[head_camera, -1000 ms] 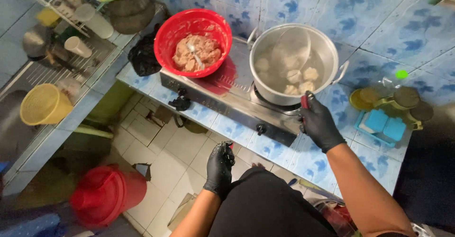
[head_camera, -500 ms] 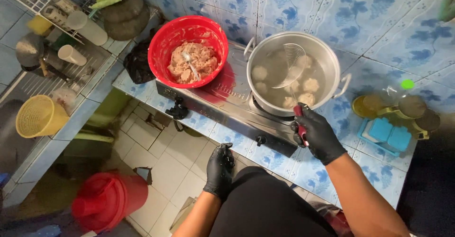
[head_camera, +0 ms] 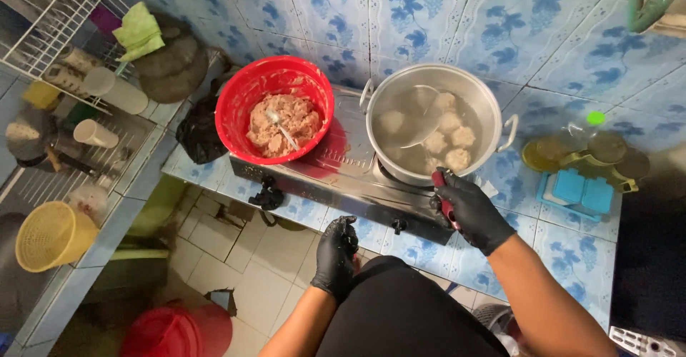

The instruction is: Using a spider strainer to scoop cooked meatballs out of a pot of boiling water and transferring them to a large woven tray.

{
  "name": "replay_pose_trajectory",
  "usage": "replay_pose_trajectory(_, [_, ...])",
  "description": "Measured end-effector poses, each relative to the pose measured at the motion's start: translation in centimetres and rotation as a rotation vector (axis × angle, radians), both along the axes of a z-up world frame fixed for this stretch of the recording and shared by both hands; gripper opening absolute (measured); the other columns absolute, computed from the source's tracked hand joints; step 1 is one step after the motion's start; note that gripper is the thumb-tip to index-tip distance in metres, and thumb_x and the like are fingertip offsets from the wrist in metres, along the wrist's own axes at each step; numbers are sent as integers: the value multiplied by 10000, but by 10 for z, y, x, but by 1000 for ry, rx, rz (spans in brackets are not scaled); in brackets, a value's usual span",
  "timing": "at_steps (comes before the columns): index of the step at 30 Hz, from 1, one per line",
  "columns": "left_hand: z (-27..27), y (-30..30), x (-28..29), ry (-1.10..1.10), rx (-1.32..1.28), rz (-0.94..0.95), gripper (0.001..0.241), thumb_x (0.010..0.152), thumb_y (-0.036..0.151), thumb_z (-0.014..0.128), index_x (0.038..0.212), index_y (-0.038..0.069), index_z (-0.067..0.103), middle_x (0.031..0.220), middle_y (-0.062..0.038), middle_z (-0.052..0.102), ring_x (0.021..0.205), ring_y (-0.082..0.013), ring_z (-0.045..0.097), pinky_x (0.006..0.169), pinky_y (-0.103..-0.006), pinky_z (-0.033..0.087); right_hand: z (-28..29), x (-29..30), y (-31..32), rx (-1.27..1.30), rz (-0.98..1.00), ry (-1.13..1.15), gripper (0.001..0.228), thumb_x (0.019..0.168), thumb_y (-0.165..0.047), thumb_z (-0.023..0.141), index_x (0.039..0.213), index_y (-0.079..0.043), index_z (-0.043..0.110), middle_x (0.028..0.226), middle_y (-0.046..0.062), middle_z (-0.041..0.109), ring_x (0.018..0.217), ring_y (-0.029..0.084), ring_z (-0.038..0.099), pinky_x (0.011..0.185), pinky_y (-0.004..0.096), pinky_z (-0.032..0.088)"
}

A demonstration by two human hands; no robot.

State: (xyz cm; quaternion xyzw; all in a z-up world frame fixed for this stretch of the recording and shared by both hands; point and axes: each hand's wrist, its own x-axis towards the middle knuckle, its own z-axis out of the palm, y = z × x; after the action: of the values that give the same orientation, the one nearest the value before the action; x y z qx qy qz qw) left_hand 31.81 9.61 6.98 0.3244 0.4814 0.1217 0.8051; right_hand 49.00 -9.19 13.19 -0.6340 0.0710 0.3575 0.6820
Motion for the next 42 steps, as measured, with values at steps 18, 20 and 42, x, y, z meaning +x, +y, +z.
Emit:
replay_pose_trajectory(18, [2,16,4,-32,26,37,129,870,114,672,845,3,734,537,-78,475,446,-148,481,432,-217,334,57,-38,-12,15,-59,-31,591,947,-77,605,1497,60,441,711,189,458,508,252,437,373,327,337])
replay_pose_trajectory(20, [-2,15,5,-41,18,42,133,876,116,670,849,2,734,539,-81,481,444,-145,480,425,-217,341,67,-37,-19,33,-43,-54,587,951,-67,575,1511,37,435,710,183,442,503,246,420,361,318,333])
replay_pose_trajectory(42, [-37,5,12,-61,27,-17,170,914,182,646,876,42,735,578,-49,531,470,-131,534,434,-210,402,-10,-38,-37,131,-203,-65,589,984,-68,551,1524,70,359,806,177,467,670,223,483,357,286,363])
